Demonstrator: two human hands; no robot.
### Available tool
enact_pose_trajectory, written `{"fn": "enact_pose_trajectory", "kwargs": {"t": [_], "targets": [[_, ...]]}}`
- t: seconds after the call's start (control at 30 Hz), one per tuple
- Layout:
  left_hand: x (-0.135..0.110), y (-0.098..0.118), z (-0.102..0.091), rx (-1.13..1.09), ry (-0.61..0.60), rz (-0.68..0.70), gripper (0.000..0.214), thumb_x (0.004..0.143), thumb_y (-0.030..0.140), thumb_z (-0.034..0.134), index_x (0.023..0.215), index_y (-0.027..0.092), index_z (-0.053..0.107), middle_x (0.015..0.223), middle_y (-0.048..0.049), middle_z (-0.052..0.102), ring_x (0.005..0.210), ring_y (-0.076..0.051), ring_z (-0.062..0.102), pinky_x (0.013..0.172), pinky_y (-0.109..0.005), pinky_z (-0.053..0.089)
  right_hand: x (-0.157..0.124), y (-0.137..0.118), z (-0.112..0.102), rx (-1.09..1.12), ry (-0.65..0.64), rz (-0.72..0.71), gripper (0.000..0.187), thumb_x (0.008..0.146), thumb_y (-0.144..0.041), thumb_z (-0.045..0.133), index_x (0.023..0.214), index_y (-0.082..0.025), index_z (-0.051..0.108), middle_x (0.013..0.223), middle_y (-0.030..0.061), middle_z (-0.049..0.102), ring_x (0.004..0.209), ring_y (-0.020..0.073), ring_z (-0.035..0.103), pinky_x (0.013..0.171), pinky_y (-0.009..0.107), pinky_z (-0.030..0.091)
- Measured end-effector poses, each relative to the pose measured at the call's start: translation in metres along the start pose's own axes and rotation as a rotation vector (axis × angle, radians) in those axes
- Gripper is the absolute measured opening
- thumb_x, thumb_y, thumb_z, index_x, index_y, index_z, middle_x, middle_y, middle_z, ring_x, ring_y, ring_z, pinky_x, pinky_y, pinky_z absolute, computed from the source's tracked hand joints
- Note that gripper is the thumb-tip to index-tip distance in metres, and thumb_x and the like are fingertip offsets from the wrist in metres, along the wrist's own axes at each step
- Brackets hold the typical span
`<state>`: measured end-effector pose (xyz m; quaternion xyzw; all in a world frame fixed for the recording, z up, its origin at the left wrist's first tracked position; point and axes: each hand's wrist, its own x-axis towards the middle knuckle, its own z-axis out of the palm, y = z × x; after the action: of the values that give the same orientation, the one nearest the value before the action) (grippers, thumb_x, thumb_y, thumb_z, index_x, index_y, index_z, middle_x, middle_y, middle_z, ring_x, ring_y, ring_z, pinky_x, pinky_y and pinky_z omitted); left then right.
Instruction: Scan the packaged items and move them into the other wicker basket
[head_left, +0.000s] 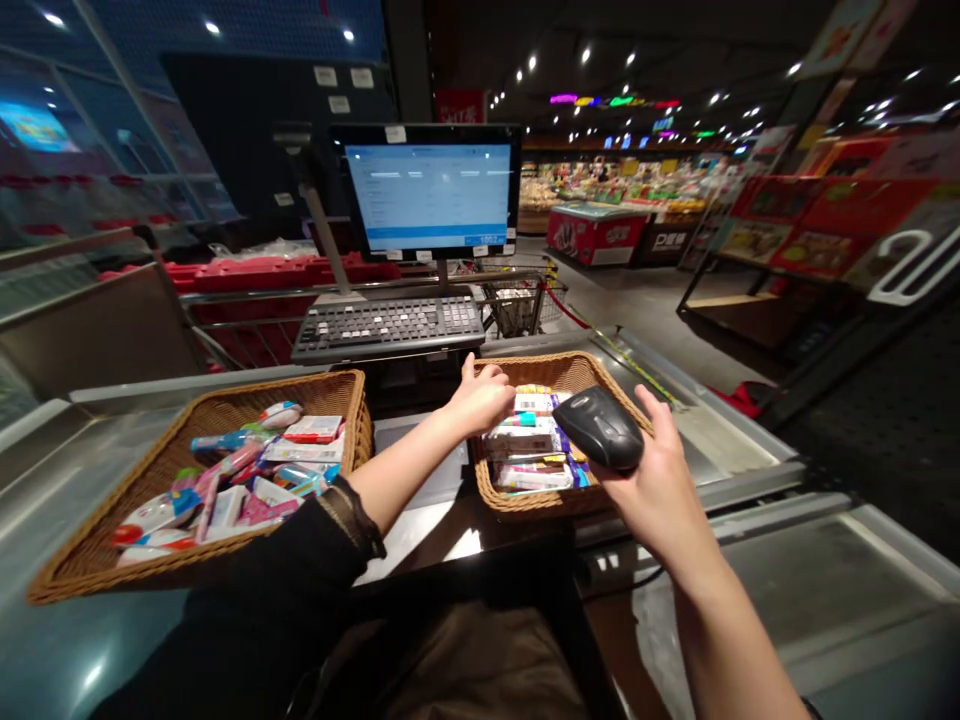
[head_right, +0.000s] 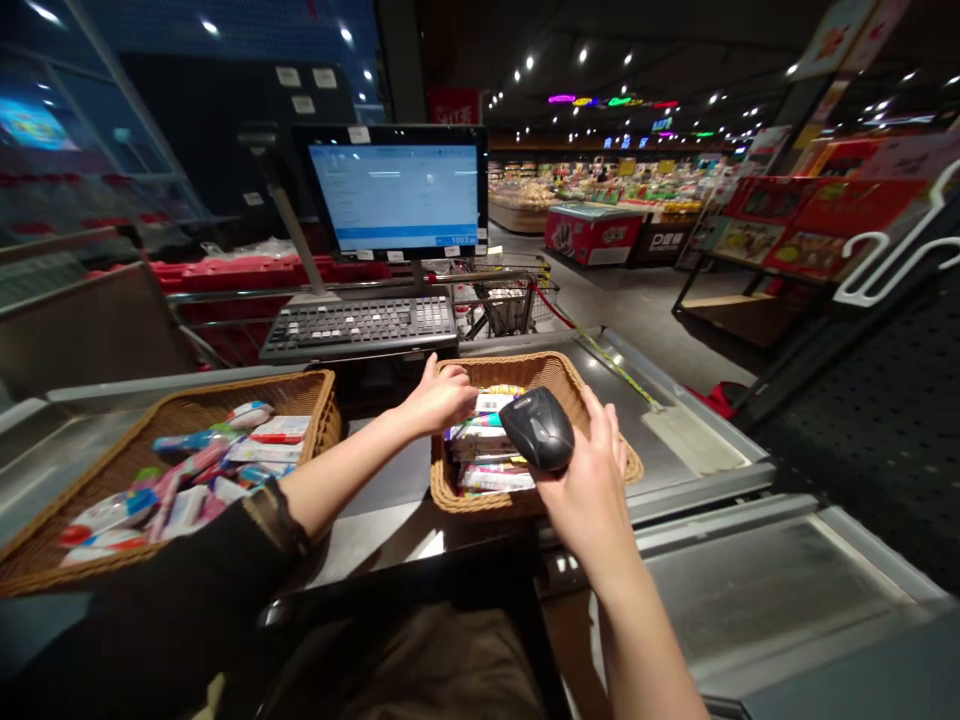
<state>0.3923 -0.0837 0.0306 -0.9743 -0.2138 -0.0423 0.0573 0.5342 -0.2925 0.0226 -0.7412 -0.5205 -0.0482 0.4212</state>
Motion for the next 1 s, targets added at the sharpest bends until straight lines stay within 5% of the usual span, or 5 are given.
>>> {"fn": "enact_pose_trajectory", "kwargs": {"t": [0.3,0.47,0.67,0.87,1.0], "targets": [[0.043,0.027,0.044,0.065,-0.257,-0.037,0.02,0.091,0.019,0.06,0.105,0.017,0.073,0.12,-0.0148,0.07,0.126,-0.034,0.051,0.113,-0.077,0.02,-0.004,0.033,-0.011,-0.023,-0.045,0.012,0.038,0.076,-0.031,0.068,0.113,-0.019,0.064,0.162,0.0183,0.029,0.15,0.04,0.031,0.118,0.064,0.032],[0.044,0.025,0.057,0.045,-0.275,-0.013,0.033,0.089,0.019,0.064,0.121,0.017,0.066,0.117,-0.014,0.073,0.129,-0.035,0.051,0.112,-0.079,0.019,-0.004,0.023,-0.01,-0.003,-0.019,0.023,0.037,0.075,-0.027,0.065,0.11,-0.017,0.065,0.161,0.0202,0.032,0.15,0.0419,0.03,0.117,0.067,0.03],[0.045,0.027,0.063,0.067,-0.293,-0.024,0.027,0.086,0.024,0.07,0.112,0.014,0.071,0.117,-0.0164,0.072,0.129,-0.037,0.051,0.112,-0.079,0.018,-0.006,0.01,-0.009,0.008,-0.014,0.059,0.033,0.076,-0.028,0.062,0.107,-0.016,0.066,0.16,0.0201,0.032,0.151,0.0415,0.029,0.12,0.065,0.027],[0.031,0.024,0.049,0.055,-0.111,-0.026,0.021,0.093,0.026,0.063,0.11,0.017,0.07,0.118,-0.0151,0.07,0.124,-0.034,0.054,0.112,-0.077,0.022,-0.012,0.02,-0.015,0.006,-0.009,0.08,0.036,0.077,-0.029,0.064,0.111,-0.017,0.064,0.161,0.0196,0.031,0.151,0.039,0.029,0.12,0.064,0.027],[-0.009,0.007,0.028,0.007,0.043,-0.037,0.02,0.094,0.026,0.061,0.11,0.018,0.068,0.117,-0.0136,0.07,0.13,-0.034,0.049,0.113,-0.077,0.02,-0.02,0.027,-0.018,-0.023,-0.039,0.062,0.034,0.08,-0.033,0.066,0.111,-0.019,0.066,0.161,0.0193,0.031,0.152,0.0388,0.026,0.12,0.063,0.028]]}}
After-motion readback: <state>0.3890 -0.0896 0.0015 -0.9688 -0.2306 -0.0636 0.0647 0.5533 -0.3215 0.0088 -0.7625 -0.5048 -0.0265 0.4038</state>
